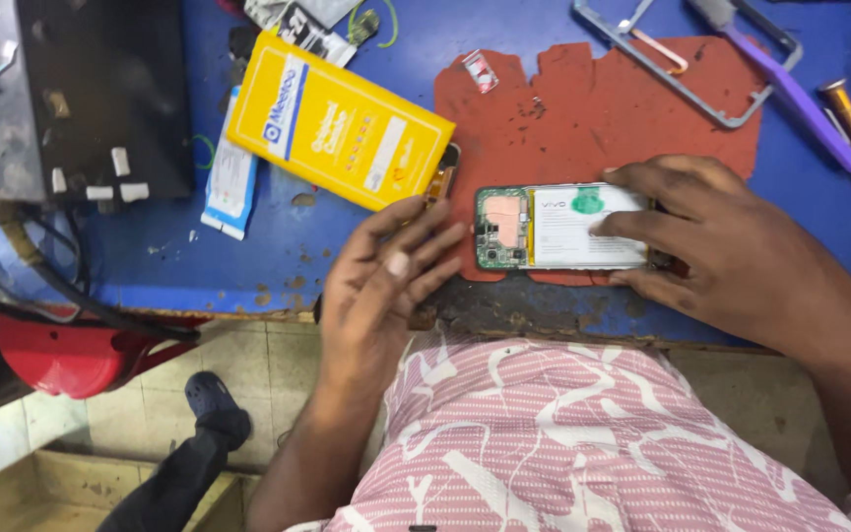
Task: The person disassembles a smartphone, removes the old battery, cleans the interior with a brush, and installs a new battery. They then reassemble the phone by placing the back cover and securing it.
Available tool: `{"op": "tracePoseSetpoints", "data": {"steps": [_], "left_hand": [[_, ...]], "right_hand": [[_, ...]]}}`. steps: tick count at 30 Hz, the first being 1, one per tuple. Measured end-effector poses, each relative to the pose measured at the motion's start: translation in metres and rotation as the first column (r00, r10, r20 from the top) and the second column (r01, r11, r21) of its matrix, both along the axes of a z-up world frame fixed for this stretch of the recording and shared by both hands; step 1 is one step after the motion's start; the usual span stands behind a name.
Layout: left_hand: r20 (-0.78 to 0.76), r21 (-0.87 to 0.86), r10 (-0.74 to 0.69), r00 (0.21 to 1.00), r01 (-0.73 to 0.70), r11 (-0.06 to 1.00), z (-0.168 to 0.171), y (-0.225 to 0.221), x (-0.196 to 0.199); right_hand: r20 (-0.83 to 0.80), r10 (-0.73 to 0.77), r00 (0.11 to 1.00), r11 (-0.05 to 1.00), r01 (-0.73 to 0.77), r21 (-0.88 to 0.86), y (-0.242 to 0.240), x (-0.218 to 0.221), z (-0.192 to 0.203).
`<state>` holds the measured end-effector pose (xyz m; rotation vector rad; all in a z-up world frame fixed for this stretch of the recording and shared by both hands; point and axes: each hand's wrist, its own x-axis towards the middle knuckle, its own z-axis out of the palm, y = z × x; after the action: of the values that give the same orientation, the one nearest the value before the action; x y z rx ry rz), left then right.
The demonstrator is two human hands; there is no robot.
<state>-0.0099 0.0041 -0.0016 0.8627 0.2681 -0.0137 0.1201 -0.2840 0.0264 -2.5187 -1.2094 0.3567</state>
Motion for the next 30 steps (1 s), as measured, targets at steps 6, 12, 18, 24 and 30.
{"op": "tracePoseSetpoints", "data": {"steps": [6,12,18,24,30], "left_hand": [[0.094,0.317,0.074,0.993,-0.101,0.943,0.011,0.013,0.001],[0.278,0.581,0.081,0.957,-0.235,0.779,0.018,0.014,0.014],[0.391,0.794,0.017,0.920,-0.346,0.500,0.012,0.012,0.033],[0.430,0.868,-0.040,0.902,-0.401,0.293,0.000,0.015,0.041],[0.428,0.877,0.000,0.904,-0.415,0.244,0.000,0.019,0.041]], "right_hand": [[0.104,0.095,0.990,0.995,-0.093,-0.022,0.002,0.000,0.000],[0.118,0.131,0.984,0.987,-0.141,0.080,0.005,0.006,0.013],[0.212,-0.299,0.930,0.936,0.244,0.253,-0.009,0.038,0.022],[0.231,-0.393,0.890,0.915,0.354,0.194,-0.013,0.073,-0.006],[0.285,-0.233,0.930,0.969,0.198,0.148,0.038,0.081,0.014]]}}
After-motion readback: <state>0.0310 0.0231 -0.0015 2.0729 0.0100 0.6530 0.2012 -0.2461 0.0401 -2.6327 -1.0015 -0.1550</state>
